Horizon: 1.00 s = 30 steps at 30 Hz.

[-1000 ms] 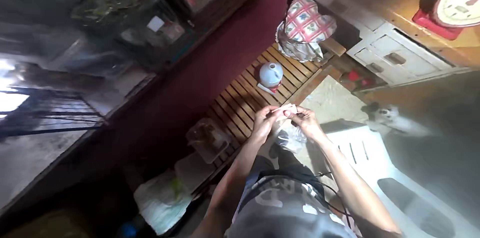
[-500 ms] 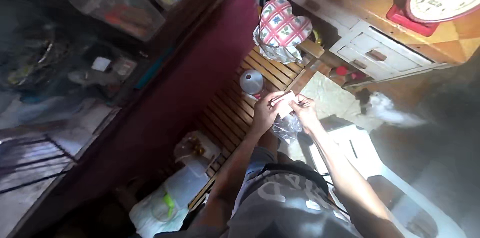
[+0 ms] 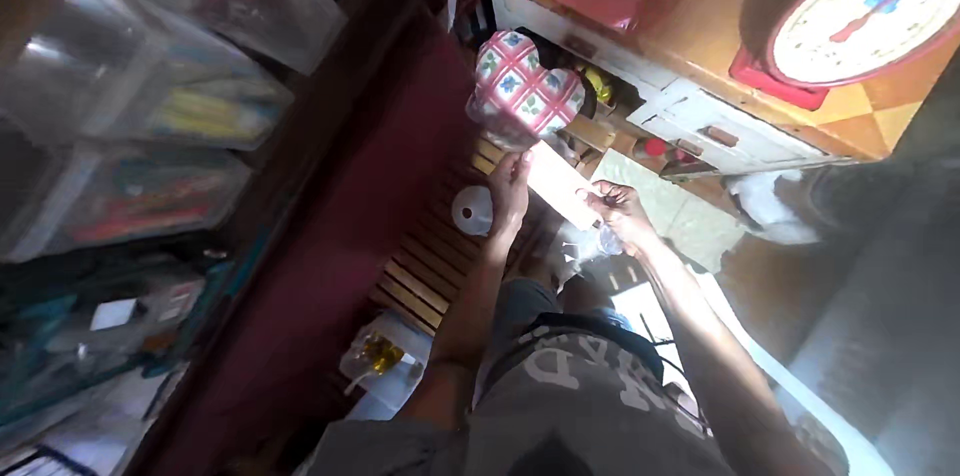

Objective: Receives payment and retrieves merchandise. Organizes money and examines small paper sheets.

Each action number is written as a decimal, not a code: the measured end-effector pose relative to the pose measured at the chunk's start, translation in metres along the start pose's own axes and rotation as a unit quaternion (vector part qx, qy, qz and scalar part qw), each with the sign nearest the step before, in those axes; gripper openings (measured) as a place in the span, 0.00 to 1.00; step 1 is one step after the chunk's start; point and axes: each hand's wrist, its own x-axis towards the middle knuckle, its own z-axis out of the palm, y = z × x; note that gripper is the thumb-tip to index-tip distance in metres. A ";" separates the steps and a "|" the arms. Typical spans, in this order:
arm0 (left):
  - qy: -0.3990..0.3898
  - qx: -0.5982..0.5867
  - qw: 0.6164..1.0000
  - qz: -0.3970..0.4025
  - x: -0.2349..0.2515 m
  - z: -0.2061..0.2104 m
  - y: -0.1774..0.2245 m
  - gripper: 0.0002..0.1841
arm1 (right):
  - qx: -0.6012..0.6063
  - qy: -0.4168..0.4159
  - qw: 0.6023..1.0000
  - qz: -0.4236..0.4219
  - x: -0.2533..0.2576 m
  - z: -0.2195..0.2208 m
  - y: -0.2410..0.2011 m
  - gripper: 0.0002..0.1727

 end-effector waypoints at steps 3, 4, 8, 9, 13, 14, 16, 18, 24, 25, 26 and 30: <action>-0.024 -0.017 0.998 -0.054 0.031 0.024 -0.007 0.23 | -0.004 0.029 0.999 0.030 0.020 -0.016 -0.007 0.07; -0.023 -0.028 0.996 -0.081 0.042 0.033 -0.013 0.26 | -0.003 0.041 0.999 0.037 0.027 -0.023 -0.010 0.07; -0.009 -0.118 0.982 -0.147 0.101 0.078 -0.028 0.28 | 0.013 0.099 0.995 0.024 0.053 -0.066 -0.008 0.07; -0.023 -0.138 0.977 -0.158 0.119 0.092 -0.033 0.27 | 0.015 0.113 0.993 0.027 0.060 -0.078 -0.007 0.07; -0.067 -0.154 0.962 -0.216 0.200 0.165 -0.038 0.22 | 0.005 0.132 0.991 0.035 0.090 -0.121 -0.005 0.09; -0.061 -0.170 0.955 -0.235 0.217 0.182 -0.033 0.23 | -0.014 0.118 0.993 0.025 0.097 -0.132 -0.003 0.09; -0.037 -0.226 0.943 -0.241 0.253 0.209 -0.030 0.24 | -0.065 0.092 0.993 0.021 0.115 -0.150 -0.004 0.09; -0.018 -0.244 0.941 -0.233 0.283 0.229 -0.030 0.25 | -0.100 0.088 0.991 0.022 0.127 -0.161 -0.014 0.12; 0.021 -0.242 0.933 -0.264 0.319 0.246 -0.034 0.25 | -0.113 -0.023 0.993 -0.018 0.149 -0.191 -0.038 0.18; 0.006 -0.244 0.933 -0.265 0.322 0.246 -0.038 0.27 | -0.121 -0.041 0.992 -0.006 0.152 -0.191 -0.043 0.18; -0.013 -0.257 0.932 -0.257 0.323 0.244 -0.043 0.26 | -0.128 -0.057 0.990 0.006 0.156 -0.191 -0.048 0.20; -0.037 -0.371 0.890 -0.264 0.329 0.237 -0.059 0.19 | -0.220 -0.104 0.970 -0.015 0.164 -0.186 -0.063 0.31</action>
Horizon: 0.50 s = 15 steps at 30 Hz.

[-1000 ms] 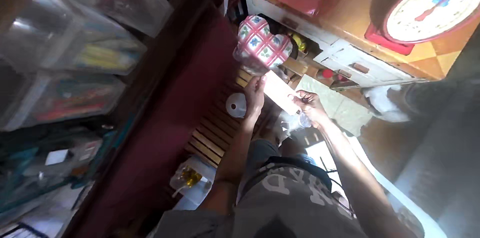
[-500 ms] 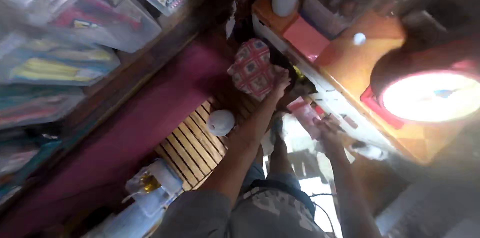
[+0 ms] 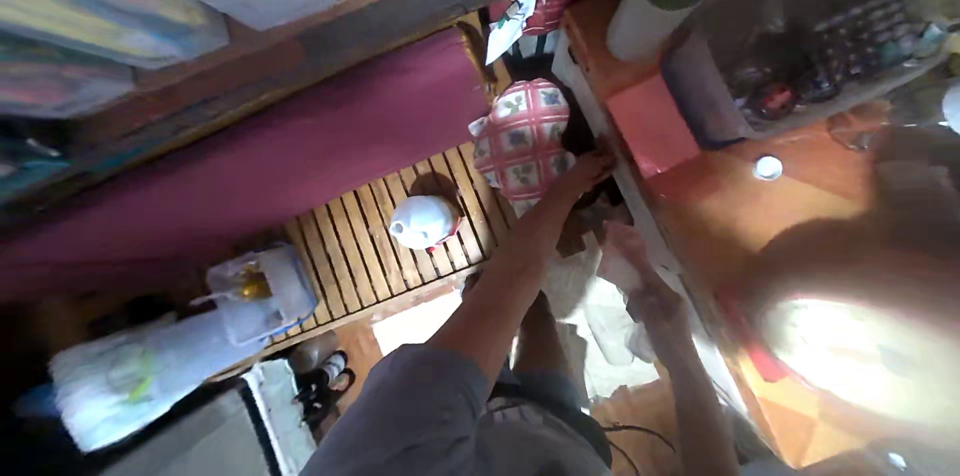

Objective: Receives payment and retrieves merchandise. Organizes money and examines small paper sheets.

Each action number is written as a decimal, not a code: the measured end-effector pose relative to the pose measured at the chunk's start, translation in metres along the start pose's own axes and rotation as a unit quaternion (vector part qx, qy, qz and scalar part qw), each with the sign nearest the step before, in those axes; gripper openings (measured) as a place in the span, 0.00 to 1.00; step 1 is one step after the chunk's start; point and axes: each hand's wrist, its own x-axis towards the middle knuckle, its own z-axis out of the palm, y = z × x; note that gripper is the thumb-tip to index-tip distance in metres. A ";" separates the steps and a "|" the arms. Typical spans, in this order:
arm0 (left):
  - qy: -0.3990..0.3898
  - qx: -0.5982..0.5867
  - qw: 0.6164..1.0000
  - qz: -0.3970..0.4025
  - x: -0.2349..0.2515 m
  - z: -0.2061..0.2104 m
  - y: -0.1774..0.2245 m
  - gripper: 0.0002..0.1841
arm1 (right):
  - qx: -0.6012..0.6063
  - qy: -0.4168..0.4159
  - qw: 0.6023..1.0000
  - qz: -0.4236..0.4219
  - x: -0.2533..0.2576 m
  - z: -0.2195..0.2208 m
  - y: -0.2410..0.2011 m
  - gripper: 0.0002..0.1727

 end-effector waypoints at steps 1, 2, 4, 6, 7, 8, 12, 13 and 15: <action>0.010 0.000 1.000 -0.004 -0.004 -0.003 0.000 0.19 | -0.032 0.006 0.999 -0.002 0.001 0.000 -0.002 0.31; 0.017 0.027 0.999 0.005 -0.014 -0.008 -0.003 0.19 | -0.048 0.015 0.999 0.004 0.003 0.000 -0.002 0.30; -0.009 0.167 0.981 0.097 -0.046 -0.035 -0.020 0.19 | -0.049 0.033 0.998 -0.004 0.006 0.002 0.002 0.23; -0.009 0.205 0.967 0.152 -0.060 -0.074 -0.050 0.22 | -0.033 0.029 0.999 -0.007 0.011 0.005 0.002 0.19; 0.001 0.186 0.973 0.134 -0.071 -0.088 -0.056 0.23 | -0.024 0.020 0.999 -0.004 0.015 0.007 0.002 0.16; 0.018 0.176 0.979 0.104 -0.088 -0.097 -0.054 0.23 | -0.022 0.016 1.000 0.003 0.018 0.010 0.001 0.14; 0.083 0.251 0.963 0.056 -0.134 -0.115 -0.032 0.19 | -0.079 0.002 0.997 0.009 0.030 0.023 -0.008 0.14; 0.092 0.278 0.954 0.061 -0.139 -0.122 -0.030 0.19 | -0.095 -0.005 0.995 -0.001 0.033 0.024 -0.008 0.15; 0.127 0.214 0.967 0.054 -0.144 -0.139 -0.036 0.17 | -0.116 -0.008 0.992 -0.052 0.038 0.027 -0.005 0.15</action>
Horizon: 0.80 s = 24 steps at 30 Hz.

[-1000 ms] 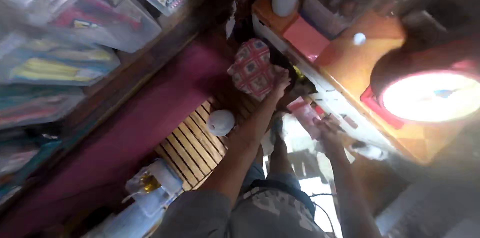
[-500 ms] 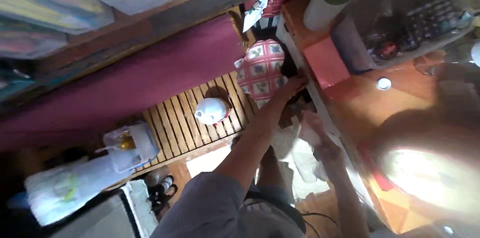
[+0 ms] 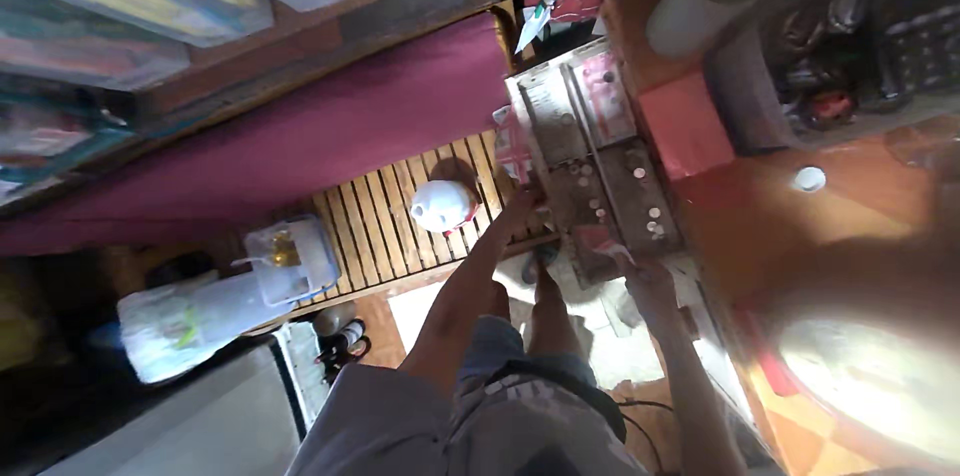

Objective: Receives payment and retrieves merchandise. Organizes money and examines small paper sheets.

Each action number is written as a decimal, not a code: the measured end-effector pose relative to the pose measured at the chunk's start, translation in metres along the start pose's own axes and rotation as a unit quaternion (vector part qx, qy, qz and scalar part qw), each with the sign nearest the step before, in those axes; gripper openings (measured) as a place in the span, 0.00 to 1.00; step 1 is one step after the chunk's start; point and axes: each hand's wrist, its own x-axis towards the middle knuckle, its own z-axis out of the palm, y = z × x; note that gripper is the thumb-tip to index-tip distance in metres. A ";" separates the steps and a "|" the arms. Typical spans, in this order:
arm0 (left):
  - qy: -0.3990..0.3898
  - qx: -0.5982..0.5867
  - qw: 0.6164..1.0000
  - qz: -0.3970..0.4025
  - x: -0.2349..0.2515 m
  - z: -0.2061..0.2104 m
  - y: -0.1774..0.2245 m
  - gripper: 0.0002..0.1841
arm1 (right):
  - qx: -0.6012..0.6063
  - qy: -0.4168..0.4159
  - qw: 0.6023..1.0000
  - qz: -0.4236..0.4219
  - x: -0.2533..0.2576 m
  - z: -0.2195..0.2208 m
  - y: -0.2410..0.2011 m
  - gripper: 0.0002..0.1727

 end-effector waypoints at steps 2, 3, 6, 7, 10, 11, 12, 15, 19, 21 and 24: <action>0.029 -0.097 0.994 -0.032 -0.002 -0.012 -0.015 0.17 | -0.015 0.006 0.998 -0.056 0.003 0.000 0.005 0.16; 0.042 -0.118 0.991 -0.040 -0.001 -0.019 -0.024 0.18 | -0.024 0.011 0.997 -0.074 0.005 0.000 0.008 0.16; 0.088 -0.128 0.986 -0.068 -0.005 -0.034 -0.038 0.17 | -0.049 0.030 0.994 -0.091 0.007 -0.003 0.008 0.17; 0.112 -0.136 0.980 -0.089 -0.006 -0.037 -0.041 0.18 | -0.053 0.033 0.994 -0.086 0.007 -0.003 0.007 0.18; 0.162 -0.157 0.967 -0.121 -0.011 -0.041 -0.041 0.19 | -0.054 0.034 0.995 -0.076 0.012 -0.005 0.001 0.17; 0.170 -0.150 0.966 -0.126 -0.013 -0.042 -0.041 0.19 | -0.057 0.032 0.995 -0.077 0.016 -0.006 -0.002 0.17; 0.179 -0.126 0.968 -0.126 -0.014 -0.042 -0.040 0.19 | -0.052 0.030 0.995 -0.075 0.020 -0.006 -0.008 0.17; 0.229 0.049 0.970 -0.066 -0.026 -0.039 -0.023 0.23 | 0.051 0.059 0.997 0.010 0.037 0.000 -0.029 0.15; 0.185 0.090 0.966 0.156 -0.055 -0.011 0.027 0.29 | 0.259 0.055 0.947 0.184 0.064 0.007 -0.043 0.21; 0.070 0.050 0.977 0.194 -0.069 0.007 0.060 0.31 | 0.311 0.031 0.928 0.203 0.073 0.009 -0.047 0.23; -0.049 0.009 0.984 0.170 -0.069 0.019 0.087 0.33 | 0.358 0.000 0.913 0.195 0.080 0.009 -0.051 0.24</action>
